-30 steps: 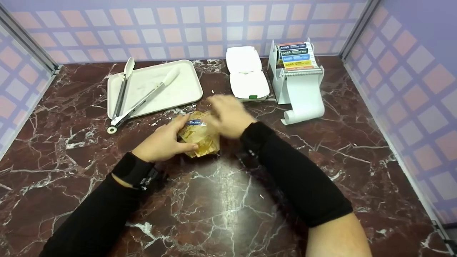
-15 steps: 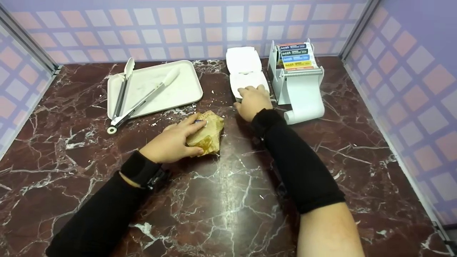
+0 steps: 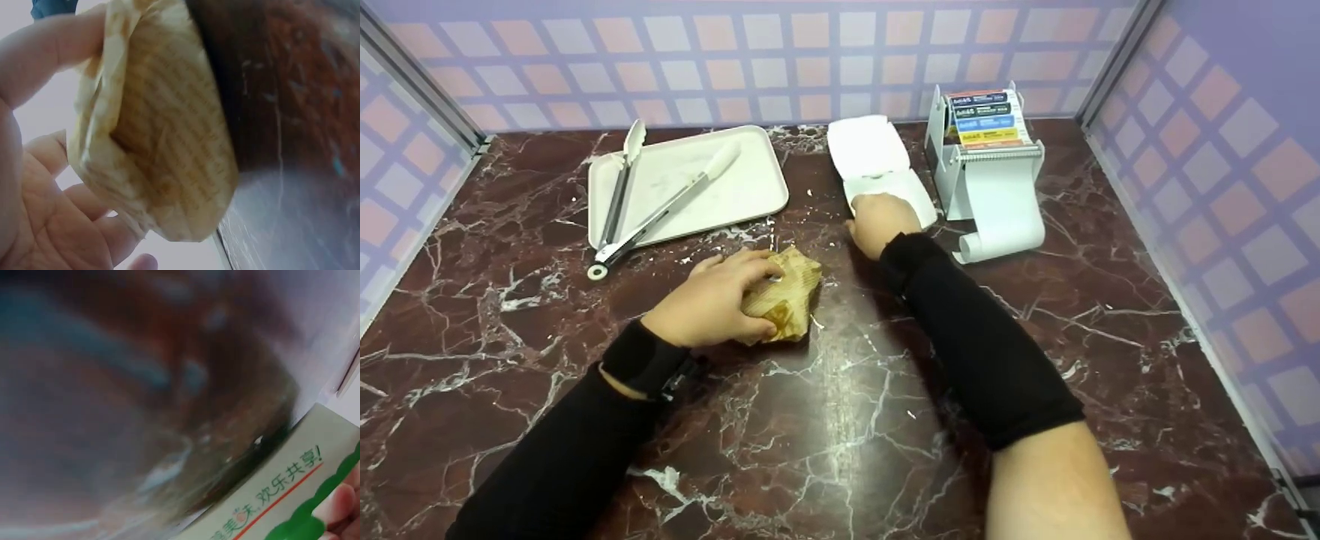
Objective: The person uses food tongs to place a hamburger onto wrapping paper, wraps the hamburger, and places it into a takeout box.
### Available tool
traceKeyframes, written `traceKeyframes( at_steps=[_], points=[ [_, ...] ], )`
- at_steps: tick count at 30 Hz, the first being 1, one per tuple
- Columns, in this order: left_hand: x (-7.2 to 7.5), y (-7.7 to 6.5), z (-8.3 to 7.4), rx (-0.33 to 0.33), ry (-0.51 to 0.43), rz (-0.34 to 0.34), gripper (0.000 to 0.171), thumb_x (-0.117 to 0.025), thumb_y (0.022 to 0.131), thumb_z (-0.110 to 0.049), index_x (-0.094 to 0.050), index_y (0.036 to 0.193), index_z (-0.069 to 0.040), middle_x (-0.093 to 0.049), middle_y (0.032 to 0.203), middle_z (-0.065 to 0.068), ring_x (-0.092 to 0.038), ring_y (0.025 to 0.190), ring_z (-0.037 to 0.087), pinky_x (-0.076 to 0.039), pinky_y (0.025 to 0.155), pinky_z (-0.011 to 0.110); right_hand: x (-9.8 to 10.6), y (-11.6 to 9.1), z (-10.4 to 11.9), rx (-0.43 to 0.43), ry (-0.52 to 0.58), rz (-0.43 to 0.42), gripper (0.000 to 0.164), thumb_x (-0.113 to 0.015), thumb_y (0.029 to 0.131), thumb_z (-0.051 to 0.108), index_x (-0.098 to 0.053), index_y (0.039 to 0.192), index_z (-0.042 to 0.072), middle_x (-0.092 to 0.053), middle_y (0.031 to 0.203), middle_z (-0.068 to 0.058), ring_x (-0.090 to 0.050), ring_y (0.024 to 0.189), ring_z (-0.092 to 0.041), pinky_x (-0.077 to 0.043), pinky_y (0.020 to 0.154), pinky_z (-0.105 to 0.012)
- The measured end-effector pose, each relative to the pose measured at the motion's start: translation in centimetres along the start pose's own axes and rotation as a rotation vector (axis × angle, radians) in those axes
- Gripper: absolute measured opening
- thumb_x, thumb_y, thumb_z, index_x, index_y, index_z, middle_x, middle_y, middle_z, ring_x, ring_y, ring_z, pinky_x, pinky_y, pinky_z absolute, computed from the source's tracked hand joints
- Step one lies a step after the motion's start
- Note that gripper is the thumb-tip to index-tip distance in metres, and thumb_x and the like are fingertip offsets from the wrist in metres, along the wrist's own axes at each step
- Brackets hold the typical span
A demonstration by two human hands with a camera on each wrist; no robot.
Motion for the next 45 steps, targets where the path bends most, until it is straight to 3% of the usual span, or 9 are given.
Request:
traceKeyframes(
  at_steps=[5, 11, 17, 22, 27, 31, 33, 39, 45],
  points=[
    [-0.2, 0.2, 0.6, 0.002, -0.047, 0.018, 0.084, -0.078, 0.059, -0.055, -0.043, 0.129, -0.025, -0.032, 0.148, 0.0, -0.029, 0.137, 0.024, -0.018, 0.113, 0.05, 0.2, -2.0, 0.2, 0.065, 0.005, -0.011, 0.027, -0.06, 0.083, 0.021, -0.065, 0.108, 0.01, -0.07, 0.1, -0.013, -0.063, 0.092, -0.035, -0.048, 0.082, -0.049],
    [-0.5, 0.4, 1.3, 0.015, -0.127, 0.033, 0.089, -0.083, 0.055, -0.048, -0.039, 0.128, -0.026, -0.049, 0.121, -0.009, -0.05, 0.105, 0.01, -0.04, 0.1, 0.039, 0.6, -4.1, -0.3, 0.118, -0.016, -0.051, 0.022, -0.06, 0.074, 0.011, -0.067, 0.094, 0.009, -0.07, 0.087, -0.01, -0.062, 0.082, -0.033, -0.048, 0.077, -0.047],
    [-0.3, 0.0, 2.0, 0.025, -0.087, 0.054, 0.112, -0.084, 0.053, -0.046, -0.021, 0.146, -0.03, -0.044, 0.135, -0.002, -0.048, 0.115, 0.017, -0.031, 0.108, 0.045, 1.0, -5.5, -1.7, 0.092, -0.082, -0.03, 0.015, -0.062, 0.069, 0.009, -0.066, 0.084, 0.01, -0.068, 0.08, -0.009, -0.059, 0.075, -0.033, -0.045, 0.071, -0.047],
    [-0.5, -0.3, 2.3, 0.034, -0.035, 0.095, 0.115, -0.083, 0.054, -0.045, -0.016, 0.147, -0.034, -0.039, 0.141, 0.003, -0.043, 0.123, 0.025, -0.024, 0.111, 0.047, 2.1, -6.4, -1.7, 0.097, -0.206, -0.033, 0.01, -0.064, 0.067, 0.005, -0.062, 0.076, 0.008, -0.065, 0.076, -0.013, -0.055, 0.072, -0.037, -0.04, 0.064, -0.05],
    [-0.6, -0.7, 2.2, 0.048, -0.029, 0.101, 0.11, -0.084, 0.052, -0.041, -0.025, 0.145, -0.032, -0.046, 0.132, 0.001, -0.048, 0.112, 0.021, -0.038, 0.1, 0.044, 2.6, -6.8, -0.4, 0.082, -0.168, -0.067, 0.031, -0.059, 0.067, 0.003, -0.061, 0.098, 0.006, -0.059, 0.093, -0.015, -0.048, 0.088, -0.036, -0.037, 0.08, -0.05],
    [-0.3, -1.1, 2.4, 0.068, -0.042, 0.12, 0.107, -0.084, 0.053, -0.039, -0.028, 0.144, -0.028, -0.048, 0.127, -0.002, -0.051, 0.101, 0.017, -0.048, 0.087, 0.04, 1.1, -6.8, 2.1, 0.115, 0.014, 0.037, 0.061, -0.061, 0.073, 0.008, -0.047, 0.132, 0.011, -0.053, 0.117, -0.012, -0.052, 0.098, -0.03, -0.045, 0.09, -0.045],
    [-0.1, -1.3, 2.7, 0.074, -0.042, 0.131, 0.107, -0.084, 0.053, -0.038, -0.028, 0.144, -0.027, -0.048, 0.126, -0.003, -0.052, 0.1, 0.017, -0.049, 0.085, 0.038, 0.2, -6.7, 3.3, 0.169, 0.053, 0.058, 0.061, -0.063, 0.077, 0.013, -0.045, 0.136, 0.012, -0.052, 0.122, -0.013, -0.055, 0.101, -0.029, -0.048, 0.09, -0.045],
    [1.3, -1.7, 3.7, 0.053, -0.136, 0.122, 0.1, -0.082, 0.055, -0.035, -0.033, 0.141, -0.025, -0.05, 0.119, -0.005, -0.051, 0.09, 0.013, -0.05, 0.076, 0.034, -0.2, -6.6, 4.9, 0.318, 0.009, -0.064, 0.031, -0.062, 0.077, 0.011, -0.065, 0.107, 0.007, -0.063, 0.101, -0.012, -0.058, 0.092, -0.03, -0.046, 0.086, -0.042],
    [4.4, -2.2, 4.5, -0.007, -0.261, 0.02, 0.091, -0.082, 0.055, -0.036, -0.039, 0.135, -0.03, -0.051, 0.118, -0.011, -0.053, 0.091, 0.01, -0.05, 0.074, 0.029, 0.0, -6.9, 5.1, 0.391, 0.053, -0.085, 0.022, -0.052, 0.073, 0.001, -0.069, 0.086, 0.007, -0.066, 0.089, -0.009, -0.059, 0.086, -0.028, -0.045, 0.085, -0.042]
  ],
)
Point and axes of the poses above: each hand's wrist, its own y-axis towards the middle knuckle, its own x-axis out of the back of the hand, z = x × y, the point moved 8 cm from there along y, towards the middle knuckle
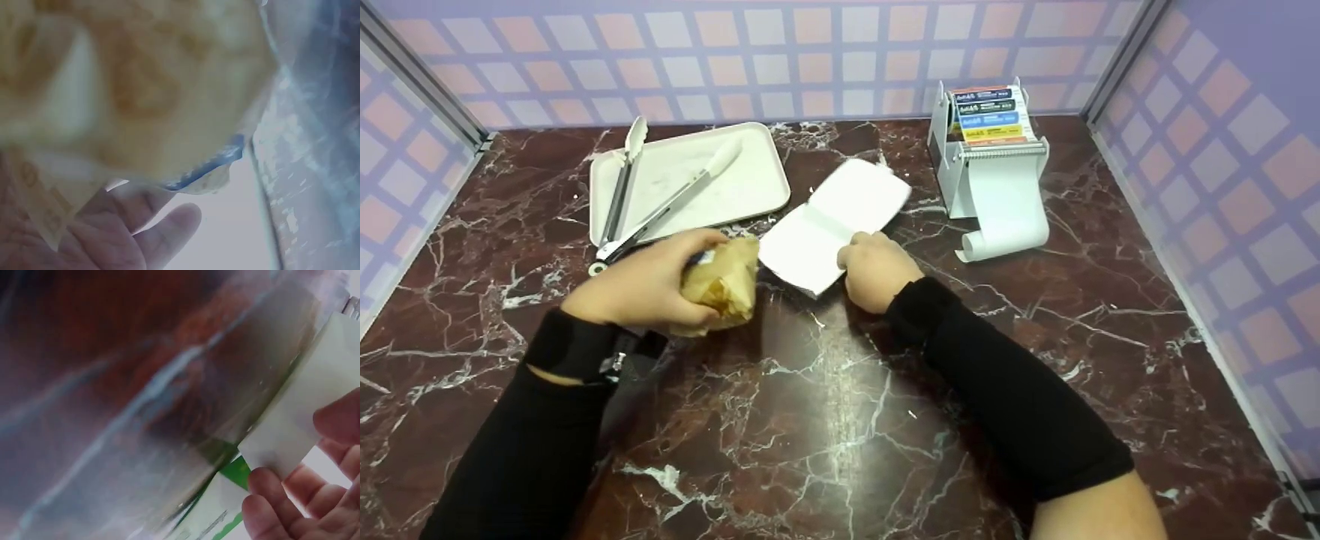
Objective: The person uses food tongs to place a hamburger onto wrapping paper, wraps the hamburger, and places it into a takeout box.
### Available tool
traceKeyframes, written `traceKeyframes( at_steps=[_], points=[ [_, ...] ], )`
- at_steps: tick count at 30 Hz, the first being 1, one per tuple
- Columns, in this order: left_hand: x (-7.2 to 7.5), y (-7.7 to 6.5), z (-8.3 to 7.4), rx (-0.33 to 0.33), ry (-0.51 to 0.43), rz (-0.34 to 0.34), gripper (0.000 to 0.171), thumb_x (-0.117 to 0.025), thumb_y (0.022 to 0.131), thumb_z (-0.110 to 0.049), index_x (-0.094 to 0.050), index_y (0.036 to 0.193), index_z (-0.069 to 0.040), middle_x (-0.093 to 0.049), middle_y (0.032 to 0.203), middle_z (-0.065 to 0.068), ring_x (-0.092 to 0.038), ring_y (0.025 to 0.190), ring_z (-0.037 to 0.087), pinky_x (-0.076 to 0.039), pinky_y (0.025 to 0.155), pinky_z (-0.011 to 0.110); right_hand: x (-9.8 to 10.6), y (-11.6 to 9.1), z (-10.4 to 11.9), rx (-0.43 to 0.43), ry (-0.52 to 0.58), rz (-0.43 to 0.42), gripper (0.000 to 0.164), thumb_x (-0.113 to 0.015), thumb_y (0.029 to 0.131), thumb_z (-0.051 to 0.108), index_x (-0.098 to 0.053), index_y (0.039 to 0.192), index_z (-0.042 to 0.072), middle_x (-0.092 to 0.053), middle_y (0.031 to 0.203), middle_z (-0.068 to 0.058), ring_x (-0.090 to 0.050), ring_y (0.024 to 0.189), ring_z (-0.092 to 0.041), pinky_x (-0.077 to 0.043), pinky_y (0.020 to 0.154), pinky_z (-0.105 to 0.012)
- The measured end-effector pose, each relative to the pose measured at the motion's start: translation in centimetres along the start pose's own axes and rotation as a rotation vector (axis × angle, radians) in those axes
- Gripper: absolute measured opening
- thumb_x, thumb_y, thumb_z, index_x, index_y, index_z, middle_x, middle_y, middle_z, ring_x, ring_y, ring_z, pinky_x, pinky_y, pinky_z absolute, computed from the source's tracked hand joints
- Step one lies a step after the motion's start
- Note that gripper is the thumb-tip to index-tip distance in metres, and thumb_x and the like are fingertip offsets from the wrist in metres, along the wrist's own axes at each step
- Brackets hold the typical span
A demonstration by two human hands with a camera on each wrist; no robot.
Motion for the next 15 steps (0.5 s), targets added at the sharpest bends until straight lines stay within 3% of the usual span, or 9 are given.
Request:
traceKeyframes(
  at_steps=[3, 7, 11, 15],
  points=[
    [1.3, -0.3, 0.0, -0.005, 0.012, -0.063, 0.09, -0.081, 0.055, -0.039, -0.039, 0.134, -0.031, -0.05, 0.122, -0.011, -0.05, 0.098, 0.009, -0.049, 0.083, 0.033, 0.0, -0.1, 0.0, 0.019, 0.044, 0.006, 0.026, -0.047, 0.072, -0.005, -0.068, 0.079, 0.007, -0.064, 0.089, -0.007, -0.058, 0.087, -0.028, -0.045, 0.086, -0.041],
    [2.5, -0.5, 0.1, 0.042, 0.026, -0.134, 0.095, -0.081, 0.057, -0.043, -0.034, 0.138, -0.032, -0.047, 0.128, -0.009, -0.046, 0.105, 0.01, -0.047, 0.089, 0.039, 0.0, 0.0, -0.2, 0.016, 0.077, 0.004, 0.029, -0.044, 0.071, -0.01, -0.067, 0.075, 0.007, -0.064, 0.09, -0.006, -0.058, 0.09, -0.027, -0.045, 0.089, -0.039],
    [3.2, -0.4, -0.1, 0.078, 0.025, -0.19, 0.1, -0.081, 0.057, -0.045, -0.029, 0.141, -0.034, -0.044, 0.133, -0.005, -0.044, 0.109, 0.014, -0.049, 0.087, 0.043, 0.0, 0.1, -0.5, -0.016, 0.083, 0.023, 0.038, -0.039, 0.071, -0.012, -0.067, 0.083, 0.01, -0.067, 0.096, -0.001, -0.061, 0.099, -0.023, -0.046, 0.093, -0.036],
    [3.5, 0.1, -0.8, 0.078, 0.049, -0.203, 0.101, -0.08, 0.058, -0.047, -0.028, 0.143, -0.033, -0.044, 0.136, -0.002, -0.045, 0.111, 0.016, -0.048, 0.087, 0.043, 0.4, 0.2, -1.5, -0.114, 0.108, 0.015, 0.049, -0.038, 0.069, -0.012, -0.066, 0.1, 0.014, -0.067, 0.106, -0.002, -0.061, 0.103, -0.021, -0.048, 0.093, -0.037]
  ],
)
Point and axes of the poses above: each hand's wrist, its own y-axis towards the middle knuckle, its own x-axis out of the back of the hand, z = x × y, the point moved 8 cm from there along y, towards the middle knuckle
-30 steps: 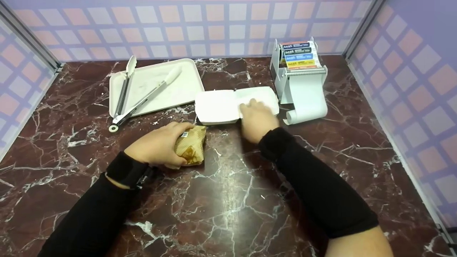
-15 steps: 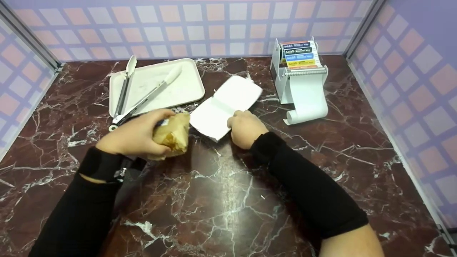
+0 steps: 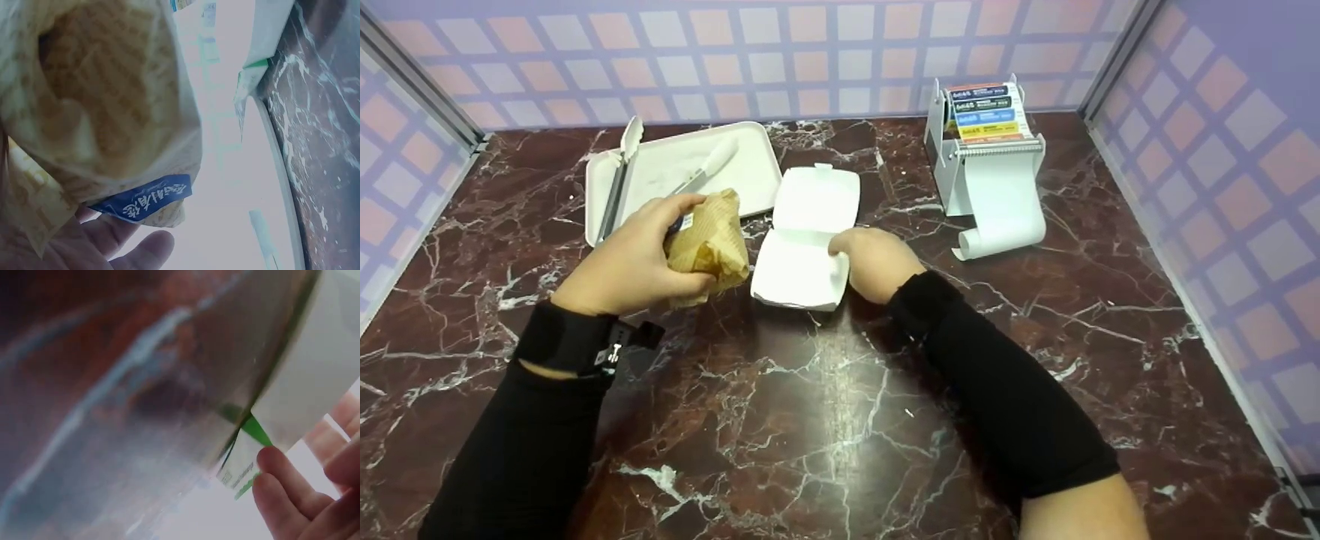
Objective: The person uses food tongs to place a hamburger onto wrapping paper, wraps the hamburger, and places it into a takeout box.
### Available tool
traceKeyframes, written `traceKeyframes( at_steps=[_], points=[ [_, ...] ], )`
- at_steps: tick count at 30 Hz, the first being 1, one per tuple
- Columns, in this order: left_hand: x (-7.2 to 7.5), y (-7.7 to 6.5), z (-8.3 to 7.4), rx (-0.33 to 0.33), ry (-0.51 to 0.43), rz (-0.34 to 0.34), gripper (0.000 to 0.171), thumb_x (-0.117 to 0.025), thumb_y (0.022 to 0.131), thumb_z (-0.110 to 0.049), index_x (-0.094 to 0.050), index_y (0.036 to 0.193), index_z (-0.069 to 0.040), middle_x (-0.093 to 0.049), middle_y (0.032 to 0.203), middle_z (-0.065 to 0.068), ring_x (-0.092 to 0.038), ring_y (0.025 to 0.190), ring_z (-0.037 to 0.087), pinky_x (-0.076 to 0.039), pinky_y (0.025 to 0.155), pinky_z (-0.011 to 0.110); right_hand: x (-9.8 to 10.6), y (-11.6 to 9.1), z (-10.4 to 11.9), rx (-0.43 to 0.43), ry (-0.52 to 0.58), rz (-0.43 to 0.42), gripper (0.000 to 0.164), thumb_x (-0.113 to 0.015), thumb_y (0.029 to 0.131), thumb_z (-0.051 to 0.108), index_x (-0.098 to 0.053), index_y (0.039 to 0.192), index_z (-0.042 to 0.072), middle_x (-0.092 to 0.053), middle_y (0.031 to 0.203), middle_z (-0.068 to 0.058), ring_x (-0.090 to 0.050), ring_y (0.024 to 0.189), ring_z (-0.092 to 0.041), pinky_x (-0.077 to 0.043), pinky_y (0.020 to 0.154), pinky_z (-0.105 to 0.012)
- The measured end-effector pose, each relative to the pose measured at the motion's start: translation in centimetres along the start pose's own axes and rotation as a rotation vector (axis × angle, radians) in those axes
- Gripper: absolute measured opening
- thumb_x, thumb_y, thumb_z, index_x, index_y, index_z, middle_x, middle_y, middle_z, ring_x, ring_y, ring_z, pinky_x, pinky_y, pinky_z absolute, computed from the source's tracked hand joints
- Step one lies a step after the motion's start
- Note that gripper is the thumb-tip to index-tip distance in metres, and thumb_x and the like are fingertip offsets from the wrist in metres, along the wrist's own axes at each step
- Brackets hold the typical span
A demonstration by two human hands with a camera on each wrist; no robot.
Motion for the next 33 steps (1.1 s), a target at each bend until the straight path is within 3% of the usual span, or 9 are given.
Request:
traceKeyframes(
  at_steps=[6, 8, 13, 20, 27, 33],
  points=[
    [-0.7, 2.0, -2.1, -0.047, 0.042, 0.05, 0.095, -0.077, 0.062, -0.047, -0.03, 0.143, -0.03, -0.048, 0.131, 0.0, -0.048, 0.102, 0.015, -0.048, 0.08, 0.037, 1.4, -0.3, -2.4, -0.177, 0.112, -0.112, 0.053, -0.038, 0.072, -0.008, -0.056, 0.119, 0.008, -0.061, 0.112, -0.011, -0.058, 0.097, -0.025, -0.046, 0.09, -0.041],
    [-1.4, 2.9, -3.0, -0.059, 0.039, 0.09, 0.094, -0.077, 0.063, -0.045, -0.029, 0.143, -0.031, -0.049, 0.127, -0.001, -0.047, 0.095, 0.014, -0.048, 0.075, 0.033, 1.7, -0.6, -3.2, -0.241, 0.17, -0.147, 0.05, -0.037, 0.076, -0.006, -0.053, 0.122, 0.007, -0.06, 0.115, -0.012, -0.057, 0.098, -0.026, -0.046, 0.09, -0.042],
    [-3.7, 4.9, -5.6, -0.095, 0.113, 0.194, 0.097, -0.077, 0.064, -0.046, -0.028, 0.145, -0.029, -0.048, 0.122, -0.001, -0.045, 0.098, 0.015, -0.046, 0.079, 0.035, 1.6, -1.3, -4.5, -0.355, 0.316, -0.183, 0.041, -0.04, 0.087, 0.003, -0.049, 0.126, 0.004, -0.058, 0.125, -0.012, -0.055, 0.114, -0.027, -0.043, 0.098, -0.041],
    [-6.9, 6.6, -7.4, -0.145, 0.254, 0.253, 0.101, -0.078, 0.059, -0.052, -0.029, 0.144, -0.029, -0.049, 0.116, -0.003, -0.044, 0.097, 0.016, -0.045, 0.076, 0.032, 0.2, -1.2, -4.5, -0.37, 0.452, -0.087, 0.042, -0.044, 0.092, 0.007, -0.042, 0.133, 0.0, -0.057, 0.126, -0.017, -0.055, 0.115, -0.026, -0.041, 0.101, -0.04],
    [-8.9, 7.7, -7.4, -0.174, 0.326, 0.257, 0.097, -0.077, 0.057, -0.046, -0.033, 0.142, -0.025, -0.05, 0.116, -0.001, -0.047, 0.1, 0.018, -0.046, 0.084, 0.034, -0.3, -1.0, -4.3, -0.361, 0.453, -0.042, 0.048, -0.044, 0.091, 0.008, -0.037, 0.138, 0.001, -0.057, 0.128, -0.014, -0.053, 0.117, -0.023, -0.04, 0.102, -0.039],
    [-9.8, 7.7, -7.5, -0.188, 0.351, 0.278, 0.098, -0.076, 0.057, -0.045, -0.032, 0.142, -0.024, -0.049, 0.117, 0.0, -0.047, 0.1, 0.018, -0.047, 0.083, 0.035, -0.7, -0.8, -3.9, -0.33, 0.496, -0.015, 0.048, -0.044, 0.092, 0.007, -0.036, 0.138, 0.0, -0.057, 0.129, -0.014, -0.053, 0.118, -0.023, -0.04, 0.103, -0.037]
  ],
)
Point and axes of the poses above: each hand's wrist, its own y-axis towards the middle knuckle, its own x-axis out of the back of the hand, z = x × y, the point moved 8 cm from there along y, towards the middle knuckle
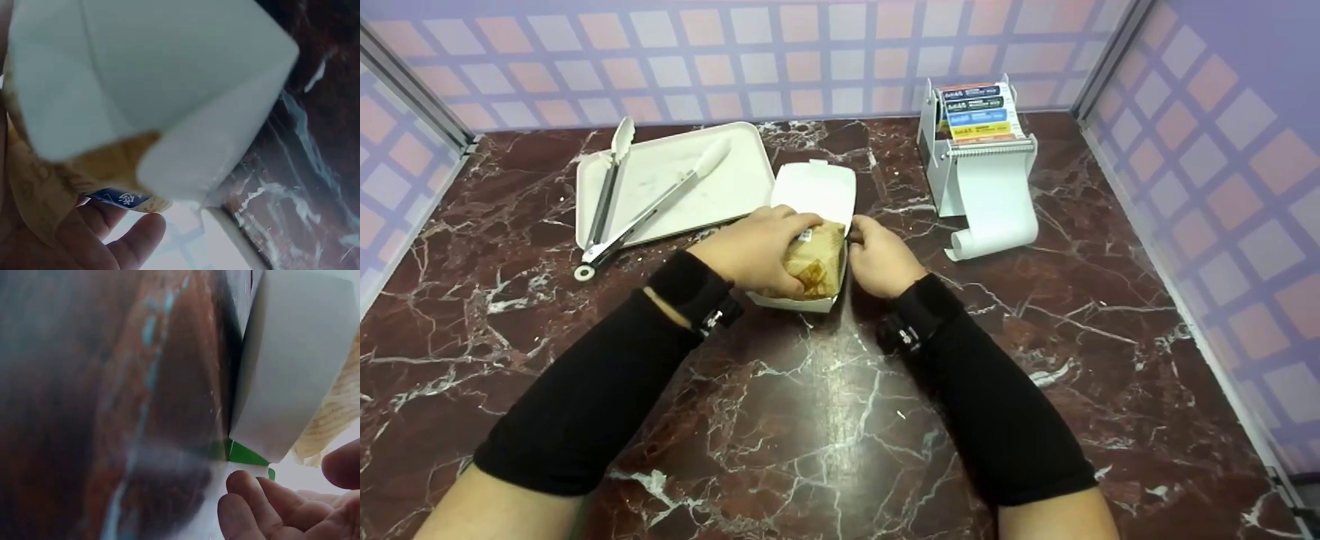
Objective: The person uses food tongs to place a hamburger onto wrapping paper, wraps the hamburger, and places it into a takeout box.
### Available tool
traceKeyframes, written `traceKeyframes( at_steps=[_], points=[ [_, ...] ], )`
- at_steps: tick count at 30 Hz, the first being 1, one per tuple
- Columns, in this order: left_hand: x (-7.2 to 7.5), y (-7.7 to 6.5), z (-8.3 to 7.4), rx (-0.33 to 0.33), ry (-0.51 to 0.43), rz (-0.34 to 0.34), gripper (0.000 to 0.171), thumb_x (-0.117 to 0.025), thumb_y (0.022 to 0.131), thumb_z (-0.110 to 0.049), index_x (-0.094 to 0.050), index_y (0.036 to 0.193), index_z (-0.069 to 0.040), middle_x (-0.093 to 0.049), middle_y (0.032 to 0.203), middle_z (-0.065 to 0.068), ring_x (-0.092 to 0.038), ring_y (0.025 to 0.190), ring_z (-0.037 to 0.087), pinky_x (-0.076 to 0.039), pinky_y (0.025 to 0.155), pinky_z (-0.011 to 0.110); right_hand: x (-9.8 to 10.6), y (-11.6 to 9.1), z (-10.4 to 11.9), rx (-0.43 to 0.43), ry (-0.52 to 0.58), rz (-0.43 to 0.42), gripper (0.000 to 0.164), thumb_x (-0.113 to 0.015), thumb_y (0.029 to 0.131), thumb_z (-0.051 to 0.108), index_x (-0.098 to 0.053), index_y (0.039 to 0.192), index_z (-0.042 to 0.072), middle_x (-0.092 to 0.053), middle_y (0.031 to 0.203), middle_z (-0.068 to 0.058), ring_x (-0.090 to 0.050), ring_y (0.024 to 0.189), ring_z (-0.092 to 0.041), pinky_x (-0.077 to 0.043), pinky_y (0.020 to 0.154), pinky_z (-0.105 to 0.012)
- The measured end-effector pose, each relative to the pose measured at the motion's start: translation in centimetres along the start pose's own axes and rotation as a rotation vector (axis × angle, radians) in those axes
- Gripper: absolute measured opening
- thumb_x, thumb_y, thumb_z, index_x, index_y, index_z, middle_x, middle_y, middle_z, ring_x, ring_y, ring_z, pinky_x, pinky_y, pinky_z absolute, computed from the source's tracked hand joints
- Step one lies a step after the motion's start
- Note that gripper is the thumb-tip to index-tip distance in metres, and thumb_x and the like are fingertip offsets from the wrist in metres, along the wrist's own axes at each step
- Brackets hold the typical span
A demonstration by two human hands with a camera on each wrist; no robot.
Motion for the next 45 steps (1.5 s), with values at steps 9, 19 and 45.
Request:
traceKeyframes(
  at_steps=[9, 19, 45],
  points=[
    [-0.4, -1.0, -0.5, -0.03, -0.072, 0.05, 0.097, -0.077, 0.059, -0.044, -0.032, 0.143, -0.026, -0.049, 0.112, -0.003, -0.047, 0.094, 0.013, -0.047, 0.077, 0.031, -0.5, 0.0, 0.2, 0.041, -0.012, 0.034, 0.046, -0.044, 0.094, 0.011, -0.037, 0.138, 0.0, -0.056, 0.129, -0.015, -0.051, 0.119, -0.024, -0.039, 0.104, -0.038],
    [-1.9, -1.3, -1.0, -0.006, 0.058, 0.024, 0.098, -0.074, 0.055, -0.055, -0.037, 0.139, -0.021, -0.051, 0.106, 0.001, -0.048, 0.091, 0.018, -0.046, 0.082, 0.037, -0.8, -0.1, 0.5, 0.058, -0.102, 0.068, 0.047, -0.043, 0.093, 0.009, -0.037, 0.139, 0.003, -0.052, 0.134, -0.012, -0.046, 0.125, -0.022, -0.035, 0.107, -0.038],
    [-3.1, -5.8, 5.4, 0.004, -0.381, -0.027, 0.077, -0.072, 0.073, -0.047, -0.034, 0.139, -0.042, -0.041, 0.141, -0.006, -0.049, 0.116, 0.016, -0.042, 0.1, 0.042, -2.9, -2.0, 3.3, 0.259, -0.296, 0.226, 0.092, -0.077, 0.068, 0.045, -0.029, 0.145, 0.03, -0.037, 0.145, 0.0, -0.037, 0.13, -0.02, -0.03, 0.109, -0.045]
  ],
)
Point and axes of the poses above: each hand's wrist, its own y-axis towards the middle knuckle, its own x-axis out of the back of the hand, z = x × y, the point moved 8 cm from there along y, towards the middle knuckle
